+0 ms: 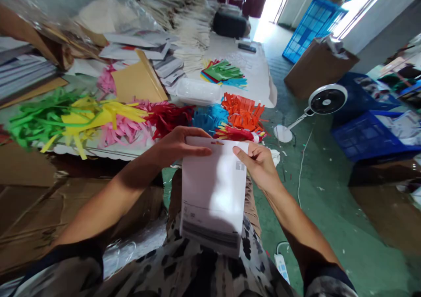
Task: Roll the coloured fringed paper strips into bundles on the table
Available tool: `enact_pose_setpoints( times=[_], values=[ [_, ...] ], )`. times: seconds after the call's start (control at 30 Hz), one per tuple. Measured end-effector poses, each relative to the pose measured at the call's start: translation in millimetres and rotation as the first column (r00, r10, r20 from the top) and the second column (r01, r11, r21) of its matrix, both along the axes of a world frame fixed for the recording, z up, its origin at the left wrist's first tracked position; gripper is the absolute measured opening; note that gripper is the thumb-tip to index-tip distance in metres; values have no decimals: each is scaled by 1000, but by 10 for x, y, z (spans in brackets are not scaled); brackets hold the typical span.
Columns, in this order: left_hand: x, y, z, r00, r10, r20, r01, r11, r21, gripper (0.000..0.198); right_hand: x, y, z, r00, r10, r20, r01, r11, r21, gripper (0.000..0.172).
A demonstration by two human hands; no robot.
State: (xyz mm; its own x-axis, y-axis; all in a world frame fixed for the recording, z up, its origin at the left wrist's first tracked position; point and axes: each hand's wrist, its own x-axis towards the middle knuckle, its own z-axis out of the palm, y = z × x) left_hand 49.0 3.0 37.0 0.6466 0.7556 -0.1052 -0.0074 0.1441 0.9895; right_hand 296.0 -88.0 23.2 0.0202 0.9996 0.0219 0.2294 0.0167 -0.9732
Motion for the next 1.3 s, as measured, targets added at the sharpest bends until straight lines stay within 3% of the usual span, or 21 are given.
enact_pose_setpoints(
  times=[0.1, 0.17, 0.3, 0.47, 0.67, 0.87, 1.07, 1.3],
  values=[
    [140, 77, 53, 994, 57, 92, -47, 993, -108, 39, 63, -16, 105, 976, -135, -168, 135, 991, -9, 33],
    [232, 66, 75, 994, 48, 100, -31, 986, -166, 35, 133, -58, 186, 972, -136, -189, 132, 991, -32, 33],
    [379, -71, 116, 996, 13, 83, 0, 988, -156, 32, 282, -140, 338, 998, -5, -56, 0, 997, -80, 37],
    [481, -216, 145, 997, -40, 58, 44, 996, -73, 29, 345, -188, 413, 980, 192, 53, -177, 962, -208, 34],
    [480, -274, 142, 976, -137, 168, 165, 972, -166, 38, 339, -237, 421, 991, 128, 42, -122, 983, -137, 32],
    [416, -348, 100, 980, -106, 166, 136, 974, -184, 39, 298, -280, 439, 986, 105, 133, -103, 994, -27, 31],
    [333, -416, 92, 985, -116, 131, 139, 972, -187, 37, 279, -298, 454, 980, 137, 146, -130, 990, -59, 28],
    [331, -479, 127, 988, -100, 114, 114, 986, -124, 37, 235, -311, 614, 965, 215, 148, -204, 975, -85, 27]
  ],
)
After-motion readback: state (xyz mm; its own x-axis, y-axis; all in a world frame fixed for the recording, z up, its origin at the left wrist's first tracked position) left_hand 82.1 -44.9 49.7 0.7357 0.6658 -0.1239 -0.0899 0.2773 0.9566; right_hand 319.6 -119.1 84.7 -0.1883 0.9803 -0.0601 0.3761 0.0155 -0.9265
